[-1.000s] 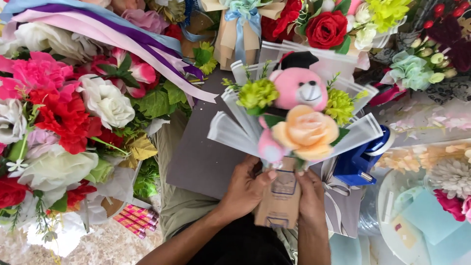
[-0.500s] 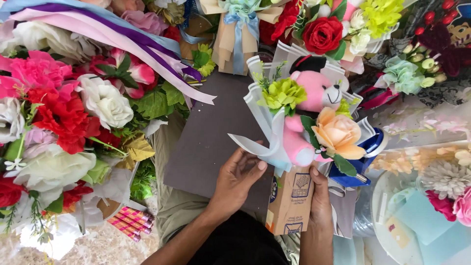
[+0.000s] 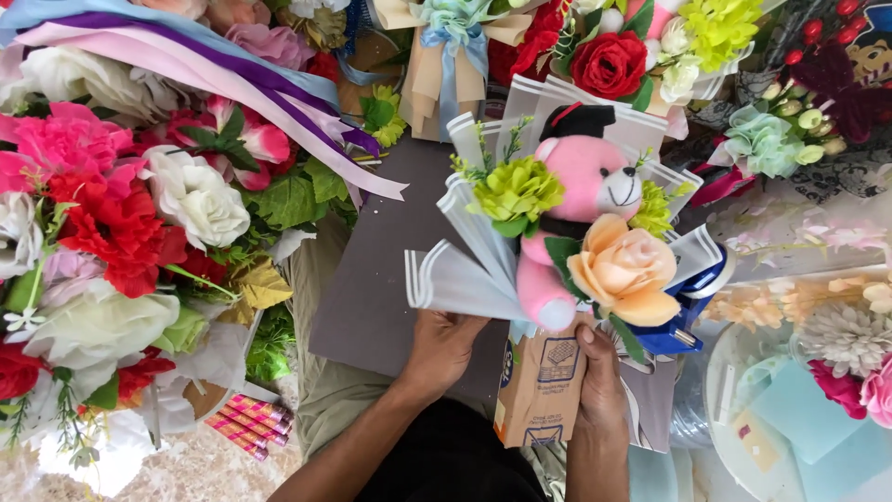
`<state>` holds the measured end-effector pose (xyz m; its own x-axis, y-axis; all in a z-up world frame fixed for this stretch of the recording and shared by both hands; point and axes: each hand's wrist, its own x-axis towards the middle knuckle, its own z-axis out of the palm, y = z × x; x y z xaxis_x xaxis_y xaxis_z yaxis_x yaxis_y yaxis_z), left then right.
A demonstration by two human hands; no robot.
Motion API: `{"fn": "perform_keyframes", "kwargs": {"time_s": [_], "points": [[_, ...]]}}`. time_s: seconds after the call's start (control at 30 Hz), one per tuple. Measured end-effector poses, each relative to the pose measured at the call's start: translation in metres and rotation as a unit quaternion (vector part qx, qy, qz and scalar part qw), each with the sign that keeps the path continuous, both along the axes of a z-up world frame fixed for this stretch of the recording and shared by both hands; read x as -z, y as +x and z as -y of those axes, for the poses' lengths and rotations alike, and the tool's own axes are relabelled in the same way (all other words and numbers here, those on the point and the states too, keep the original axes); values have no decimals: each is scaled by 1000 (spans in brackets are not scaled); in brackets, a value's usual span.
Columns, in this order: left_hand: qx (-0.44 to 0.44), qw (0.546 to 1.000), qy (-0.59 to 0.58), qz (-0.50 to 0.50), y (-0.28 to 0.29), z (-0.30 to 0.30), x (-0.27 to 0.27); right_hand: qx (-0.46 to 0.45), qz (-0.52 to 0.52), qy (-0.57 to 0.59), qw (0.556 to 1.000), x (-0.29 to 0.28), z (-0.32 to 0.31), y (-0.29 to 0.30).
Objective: Securing the outer wrap of a small gift bouquet featuring a teddy bear and an artificial flower using tape.
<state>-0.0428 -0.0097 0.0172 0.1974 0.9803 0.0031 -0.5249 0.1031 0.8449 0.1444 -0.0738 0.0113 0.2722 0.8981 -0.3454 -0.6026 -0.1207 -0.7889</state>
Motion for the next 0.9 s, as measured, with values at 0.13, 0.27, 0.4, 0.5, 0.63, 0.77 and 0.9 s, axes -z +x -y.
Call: {"fn": "perform_keyframes", "kwargs": {"time_s": [0.13, 0.27, 0.4, 0.5, 0.63, 0.77, 0.9], "points": [[18, 996, -39, -74, -2, -1, 4, -6, 25, 32, 999, -1, 0, 0], [16, 985, -14, -169, -9, -7, 27, 12, 77, 13, 997, 11, 5, 8], [58, 986, 56, -149, -15, -12, 28, 10, 41, -10, 999, 16, 6, 6], [48, 988, 49, -140, -13, -13, 29, 1, 27, -12, 1000, 17, 6, 4], [45, 989, 40, -137, -13, -10, 25, 13, -6, -33, 999, 3, 3, -8], [49, 989, 34, -136, -10, -7, 22, 32, 85, -18, 996, -5, 2, -10], [50, 989, 27, -134, -5, -5, 18, 36, 76, 15, 996, 6, 2, -7]]}}
